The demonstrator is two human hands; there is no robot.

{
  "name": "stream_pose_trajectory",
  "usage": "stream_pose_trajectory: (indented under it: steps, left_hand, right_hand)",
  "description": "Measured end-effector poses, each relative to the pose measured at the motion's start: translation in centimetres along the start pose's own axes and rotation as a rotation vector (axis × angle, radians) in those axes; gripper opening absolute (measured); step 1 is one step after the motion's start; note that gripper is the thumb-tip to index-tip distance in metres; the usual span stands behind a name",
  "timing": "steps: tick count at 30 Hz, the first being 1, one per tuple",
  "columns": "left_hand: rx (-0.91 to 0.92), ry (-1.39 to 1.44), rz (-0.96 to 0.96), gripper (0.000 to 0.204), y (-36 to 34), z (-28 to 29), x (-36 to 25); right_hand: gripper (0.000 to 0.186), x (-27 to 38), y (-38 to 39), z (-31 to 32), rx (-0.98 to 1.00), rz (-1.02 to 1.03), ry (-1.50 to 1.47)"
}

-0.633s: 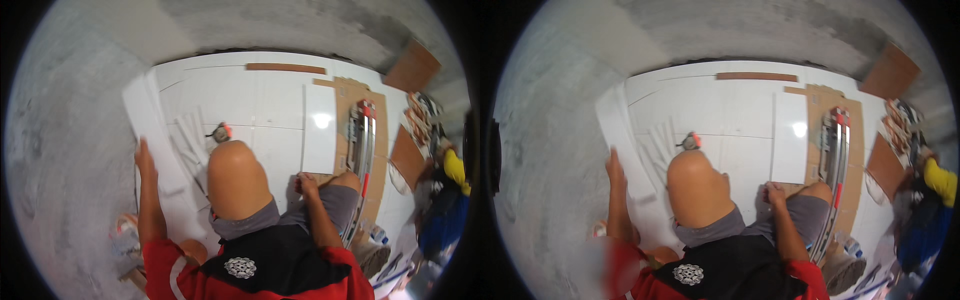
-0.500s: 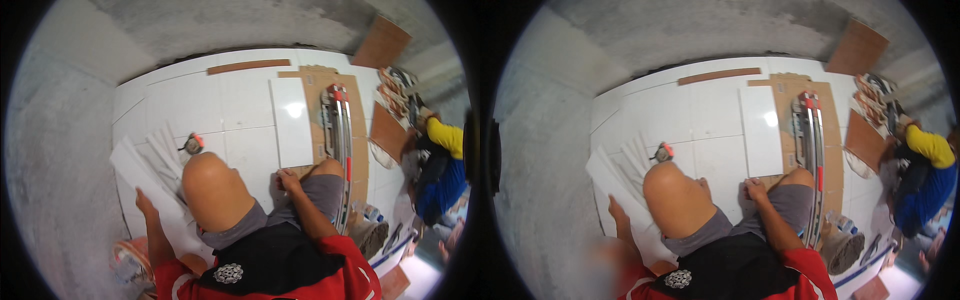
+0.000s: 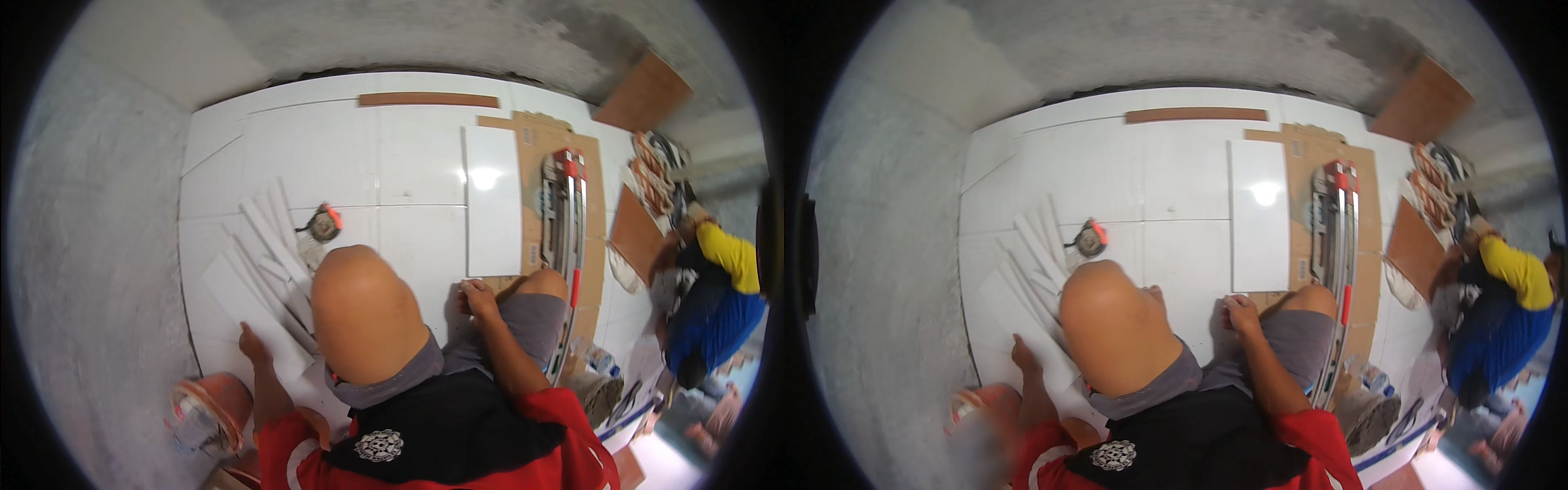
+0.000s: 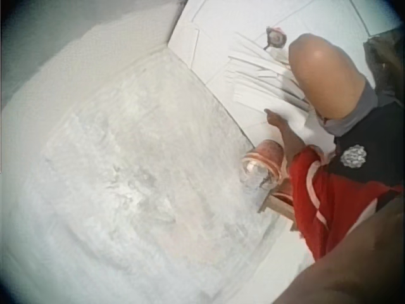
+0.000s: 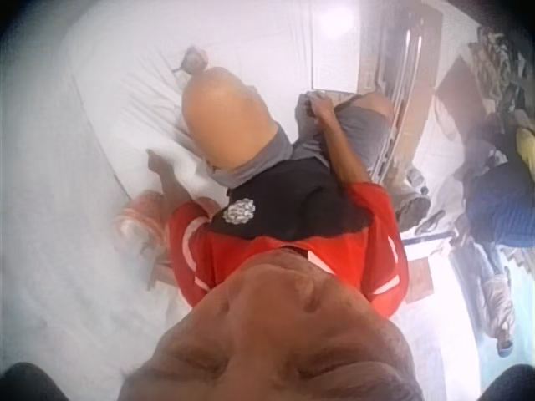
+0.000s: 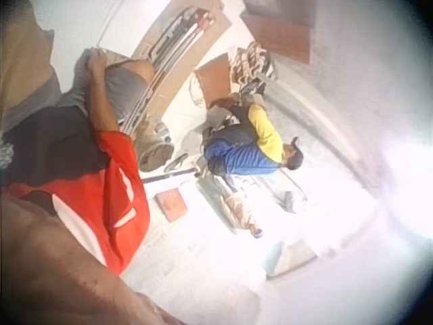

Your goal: The person measures and marks white floor tiles using a tape measure and marker, then uses a manual tile cutter to score and snap the tiles to size. The person also handles brown tiles and positions them on the floor.

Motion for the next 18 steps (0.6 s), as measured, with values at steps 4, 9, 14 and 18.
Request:
stream_pose_trajectory:
  steps: [4,9,14,18]
  left_hand:
    - [-0.119,0.051,0.103,0.055,0.8,-0.6,0.8]
    - [-0.220,-0.009,0.101,0.061,1.4,-0.4,0.6]
    - [-0.150,-0.320,-0.039,0.061,-1.1,-1.5,1.2]
    - [-0.037,-0.875,-0.476,0.054,-3.1,-3.5,4.2]
  right_hand:
    - [0.018,-0.9,-0.6,0.0,0.017,0.014,-0.002]
    - [0.017,-1.5,-0.6,-0.7,-0.001,0.002,0.039]
    - [0.018,-3.3,-1.5,0.7,0.017,-0.009,0.016]
    - [0.017,-4.0,-3.7,1.9,0.034,0.039,-0.005]
Point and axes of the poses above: each hand's wrist, its own y-axis away from the middle knuckle, its own z-axis out of the back of the hand, x = y × z, the point moved 6 cm from there along -y, towards the middle knuckle, and after that the axes turned 10 degrees about y, right-handed, at the moved point
